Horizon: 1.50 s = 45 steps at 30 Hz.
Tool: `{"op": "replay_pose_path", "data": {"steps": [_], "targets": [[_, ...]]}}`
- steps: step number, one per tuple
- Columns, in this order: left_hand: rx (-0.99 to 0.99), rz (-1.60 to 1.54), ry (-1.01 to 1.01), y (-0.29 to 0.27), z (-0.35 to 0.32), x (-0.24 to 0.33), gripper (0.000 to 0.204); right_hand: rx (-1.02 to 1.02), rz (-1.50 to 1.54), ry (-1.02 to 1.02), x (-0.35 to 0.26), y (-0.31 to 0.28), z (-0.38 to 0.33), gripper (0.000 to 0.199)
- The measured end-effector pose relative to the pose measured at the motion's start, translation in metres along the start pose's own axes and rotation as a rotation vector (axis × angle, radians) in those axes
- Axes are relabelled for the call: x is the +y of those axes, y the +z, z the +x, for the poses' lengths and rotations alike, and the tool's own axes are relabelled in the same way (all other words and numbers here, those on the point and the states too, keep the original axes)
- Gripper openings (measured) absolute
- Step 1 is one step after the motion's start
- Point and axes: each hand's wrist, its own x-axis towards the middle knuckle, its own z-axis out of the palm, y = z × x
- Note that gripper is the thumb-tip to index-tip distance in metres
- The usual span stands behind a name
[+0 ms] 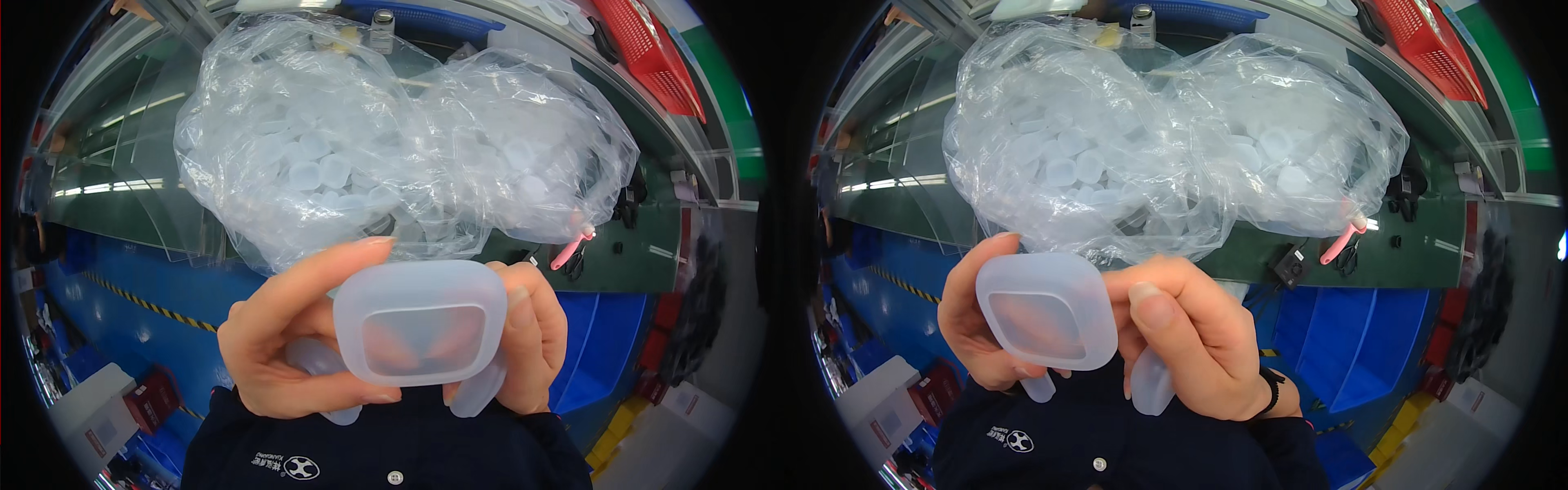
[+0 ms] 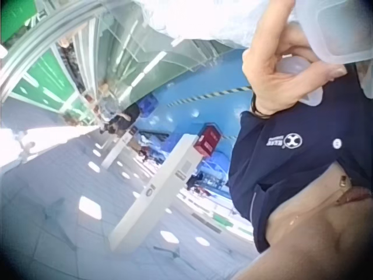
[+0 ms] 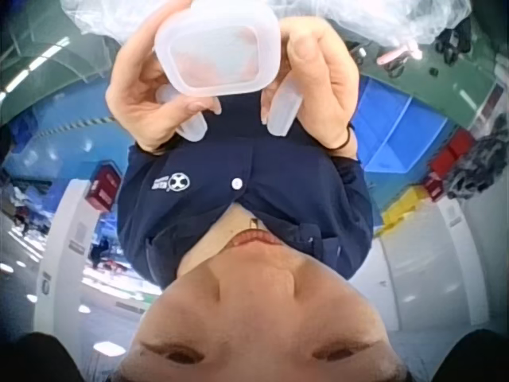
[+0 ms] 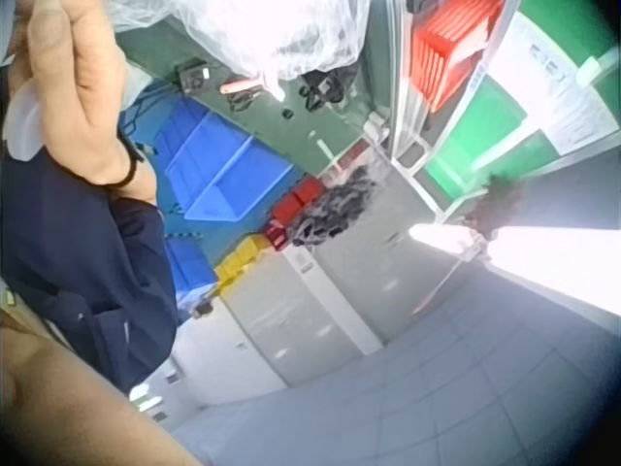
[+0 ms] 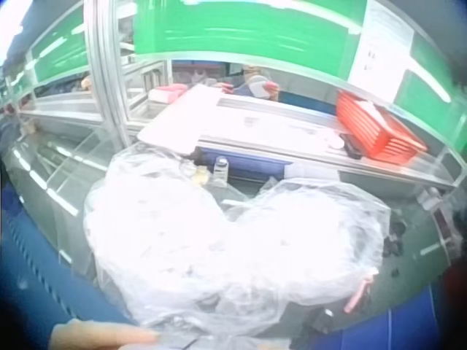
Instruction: Inspecting and sorting small plastic caps at a manufacturing workstation.
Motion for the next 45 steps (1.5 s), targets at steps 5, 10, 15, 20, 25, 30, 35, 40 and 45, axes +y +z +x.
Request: {"op": "replay_pose_path", "data": {"steps": [5,10,15,20,25,30,35,40,45], "targets": [[0.035,-0.036,-0.008,0.006,0.005,-0.001,0.073,-0.031,-0.064,0.046,-0.009,-0.006,0.002,0.032],[0.023,-0.063,0.054,0.009,0.010,-0.009,0.063,-0.036,-0.261,-0.067,-0.007,-0.009,0.001,0.040],[-0.012,0.123,0.389,0.017,0.033,-0.027,0.038,-0.025,-0.016,0.148,-0.009,-0.020,0.005,0.047],[-0.102,0.290,0.454,0.007,0.037,-0.025,0.028,0.007,-0.092,0.134,-0.020,-0.015,0.006,0.046],[-0.070,-0.342,0.135,0.019,0.032,-0.014,0.046,0.001,-0.020,0.133,-0.024,-0.018,0.006,0.044],[-0.120,-0.103,0.023,0.009,0.033,-0.010,0.059,0.002,-0.131,0.140,-0.021,-0.026,0.005,0.047],[-0.076,-0.010,0.085,0.010,0.029,-0.013,0.054,0.050,-0.688,-0.264,-0.008,-0.019,0.015,0.052],[-0.043,0.206,-0.033,0.009,0.024,-0.007,0.051,0.162,-0.859,-0.364,0.005,-0.019,0.016,0.026],[0.015,0.125,-0.111,0.007,0.021,-0.009,0.050,0.353,-1.013,-0.369,0.011,-0.027,0.012,0.010]]}}
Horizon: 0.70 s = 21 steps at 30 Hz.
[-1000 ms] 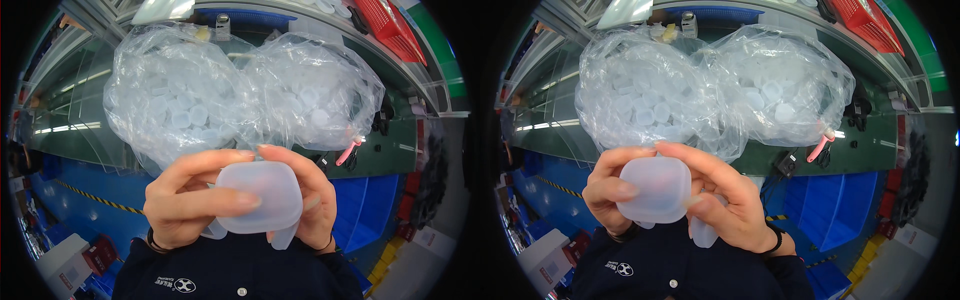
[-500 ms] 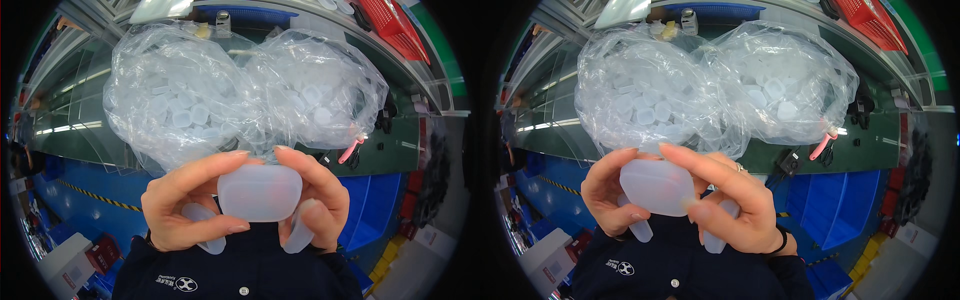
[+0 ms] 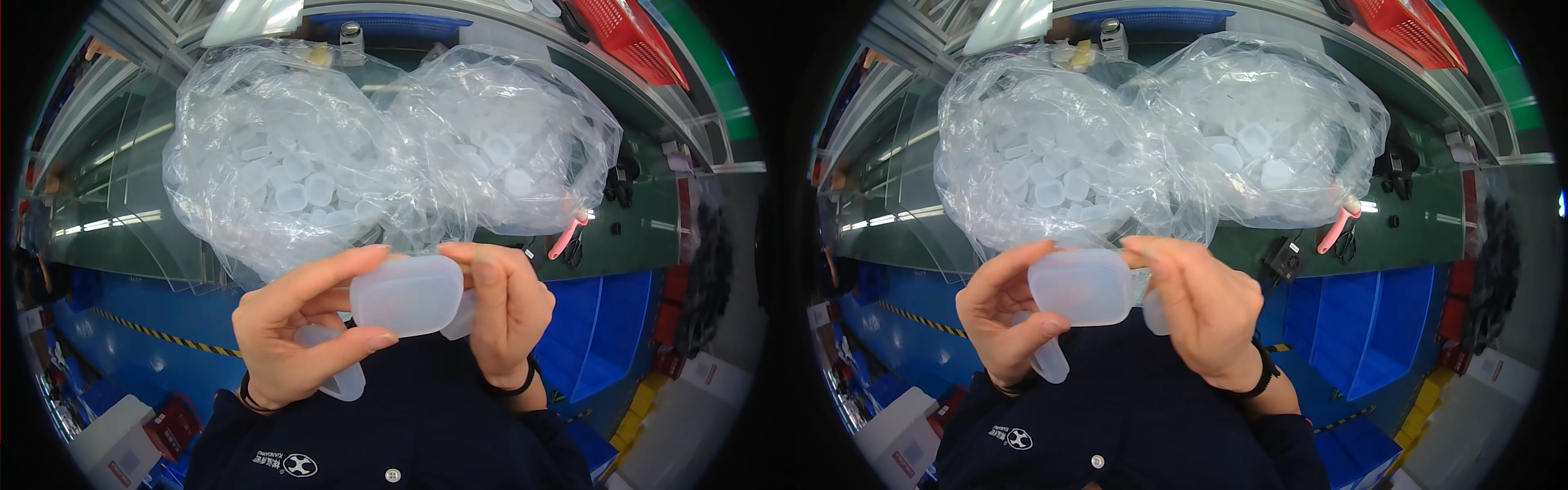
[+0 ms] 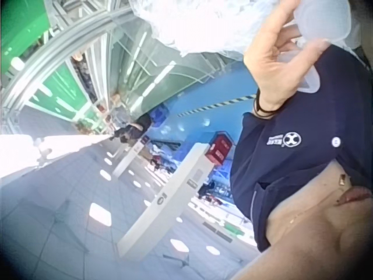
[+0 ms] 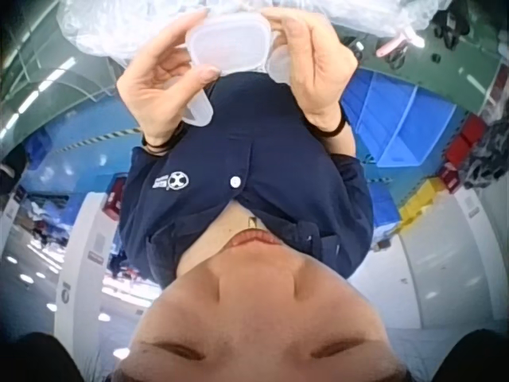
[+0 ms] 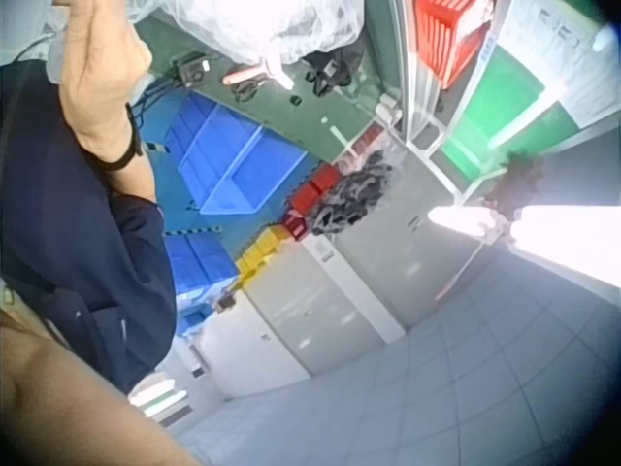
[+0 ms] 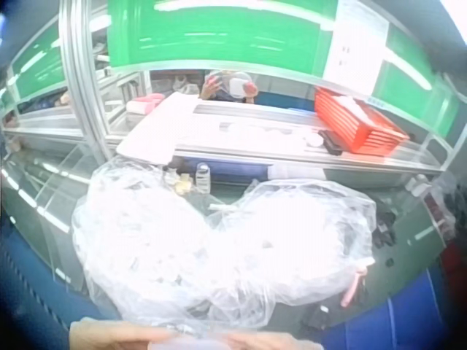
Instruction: Inspecting and sorting small plastic caps at a manufacturing workstation.
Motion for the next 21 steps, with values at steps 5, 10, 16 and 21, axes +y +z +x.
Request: {"op": "replay_pose_path", "data": {"steps": [5,10,16,21], "targets": [[-0.035,-0.224,0.113,-0.006,-0.001,0.002,0.053,-0.352,-0.137,0.558,0.035,-0.038,-0.030,0.018],[-0.158,-0.384,0.101,-0.005,0.004,0.004,0.056,-0.465,-0.615,0.350,0.089,-0.059,-0.078,0.028],[-0.180,-0.383,0.147,0.001,0.001,0.002,0.058,-0.313,0.610,0.606,-0.006,-0.048,-0.030,0.060],[-0.080,-0.135,0.225,0.006,-0.004,0.005,0.057,-0.463,0.553,0.341,-0.036,-0.021,-0.007,0.056]]}}
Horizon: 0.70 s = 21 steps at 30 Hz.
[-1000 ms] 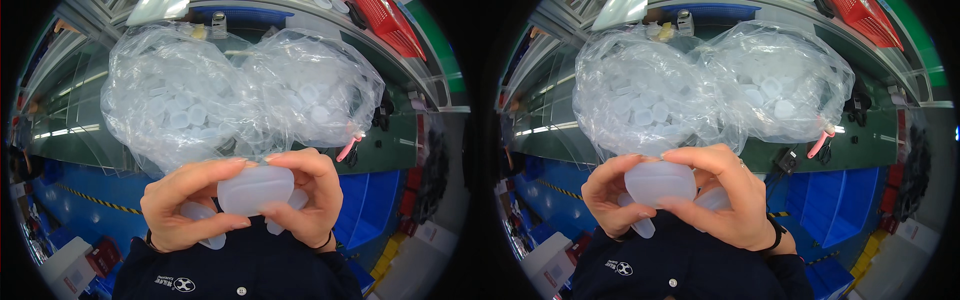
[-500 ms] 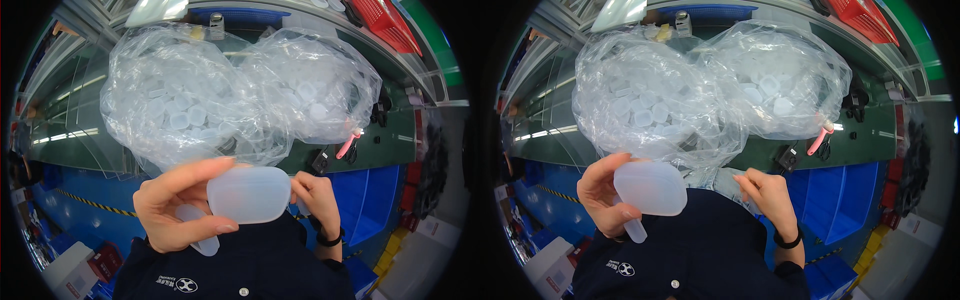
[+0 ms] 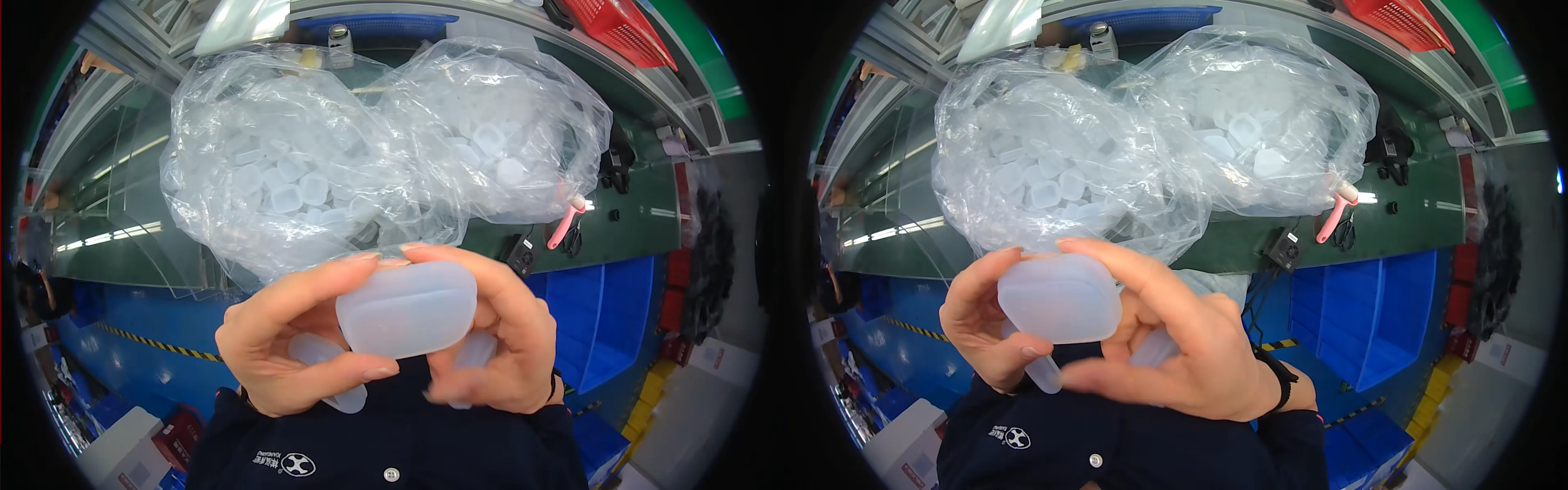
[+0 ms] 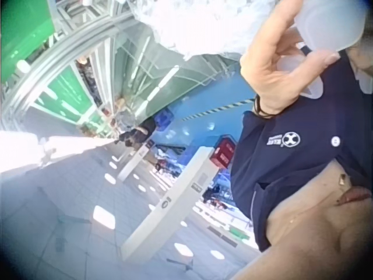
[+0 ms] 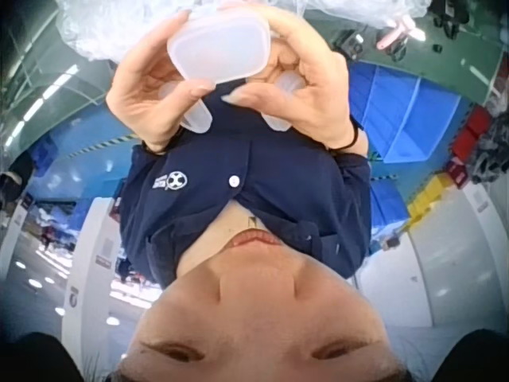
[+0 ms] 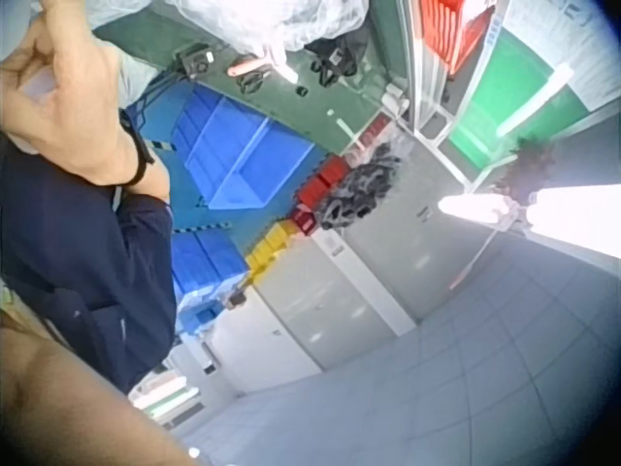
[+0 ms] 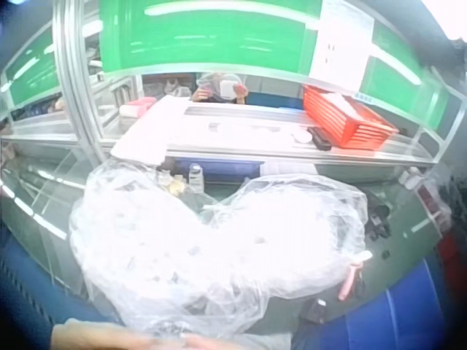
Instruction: Inspecting and sorting small plastic caps at a manufacturing workstation.
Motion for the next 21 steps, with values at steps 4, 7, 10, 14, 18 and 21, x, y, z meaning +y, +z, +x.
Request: {"op": "replay_pose_path", "data": {"steps": [4,7,10,14,18,21], "targets": [[0.038,0.090,-0.036,0.001,-0.001,0.005,0.050,0.104,0.009,0.068,-0.006,0.008,0.001,0.031],[0.087,0.135,0.127,-0.001,0.000,0.001,0.034,0.072,0.116,0.105,-0.003,0.007,-0.002,0.023],[0.154,0.090,-0.204,-0.015,-0.002,0.005,0.012,0.061,0.205,0.053,0.002,0.005,-0.003,0.021],[0.160,0.160,-0.177,-0.013,-0.003,-0.006,0.019,0.079,0.278,0.020,0.000,0.005,-0.002,0.020],[-0.058,-0.188,-0.146,-0.016,-0.001,-0.001,0.057,0.058,0.237,0.066,0.003,0.008,0.003,0.018],[-0.103,0.066,-0.017,-0.011,0.006,0.005,0.062,0.061,0.201,0.073,0.005,0.008,0.003,0.017]]}}
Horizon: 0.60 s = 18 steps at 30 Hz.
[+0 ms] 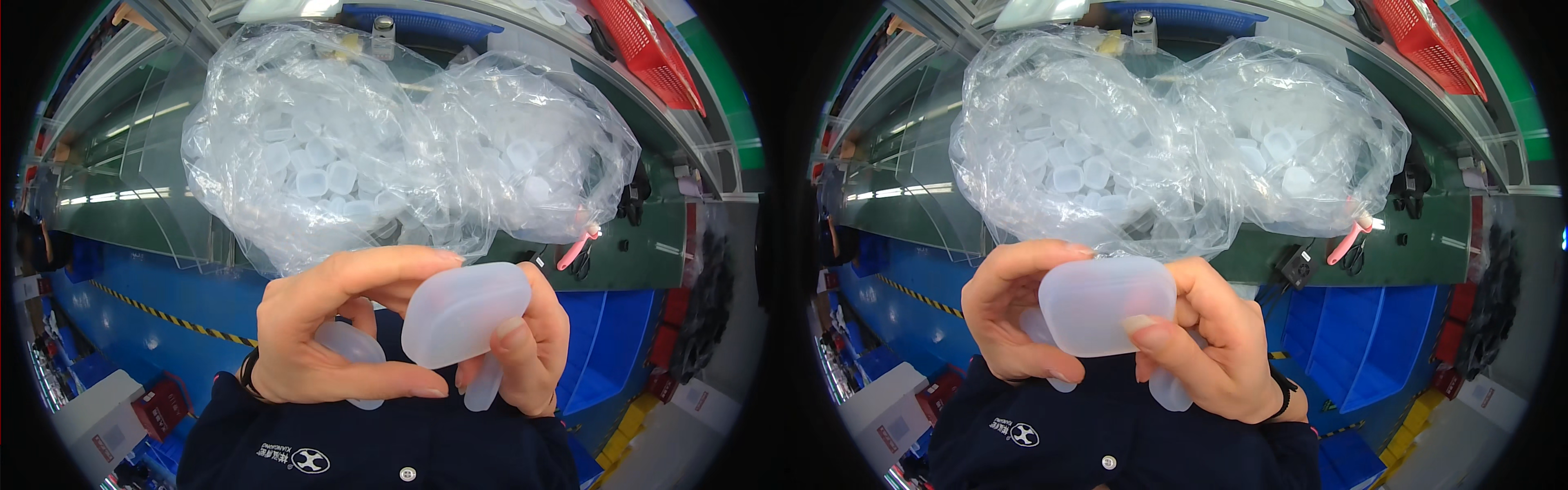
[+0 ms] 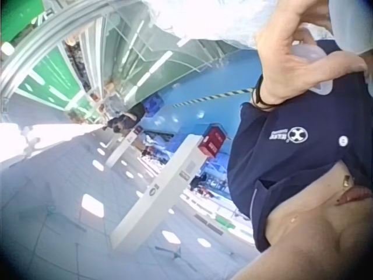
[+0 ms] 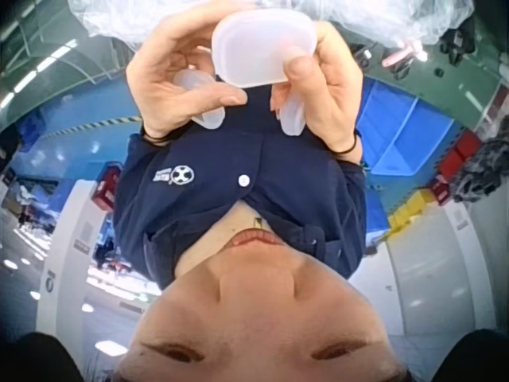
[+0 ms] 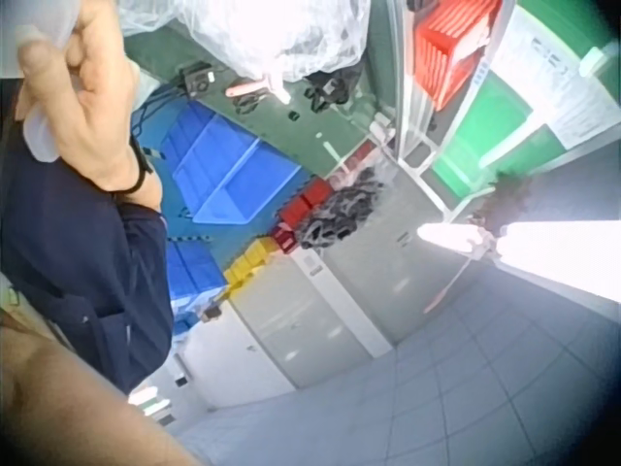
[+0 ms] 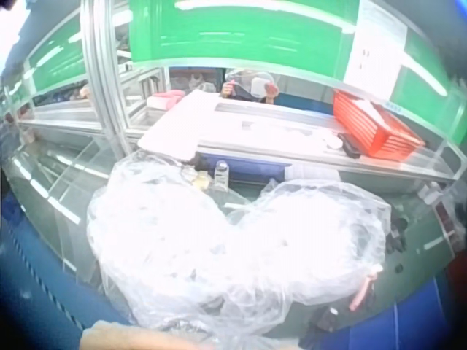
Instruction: Inspecting and sorting small plastic caps at a manufacturing workstation.
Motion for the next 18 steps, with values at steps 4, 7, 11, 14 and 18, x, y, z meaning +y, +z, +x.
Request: {"op": "replay_pose_path", "data": {"steps": [4,7,11,14,18], "targets": [[-0.028,-0.225,-0.058,0.001,0.002,-0.007,0.062,-0.015,0.034,0.013,0.004,-0.003,-0.001,0.019],[-0.029,-0.143,-0.066,0.004,0.002,-0.005,0.060,0.023,0.078,0.000,0.004,-0.001,-0.002,0.019],[0.088,-0.133,-0.109,0.013,0.004,-0.002,0.066,0.107,0.017,-0.089,0.002,0.001,0.001,0.018],[0.138,0.039,-0.032,0.010,0.002,-0.011,0.062,0.130,-0.089,-0.163,0.010,0.002,0.009,0.018],[0.376,0.317,0.016,0.009,-0.005,-0.009,0.033,0.128,-0.144,-0.120,0.018,0.018,0.016,0.018]]}}
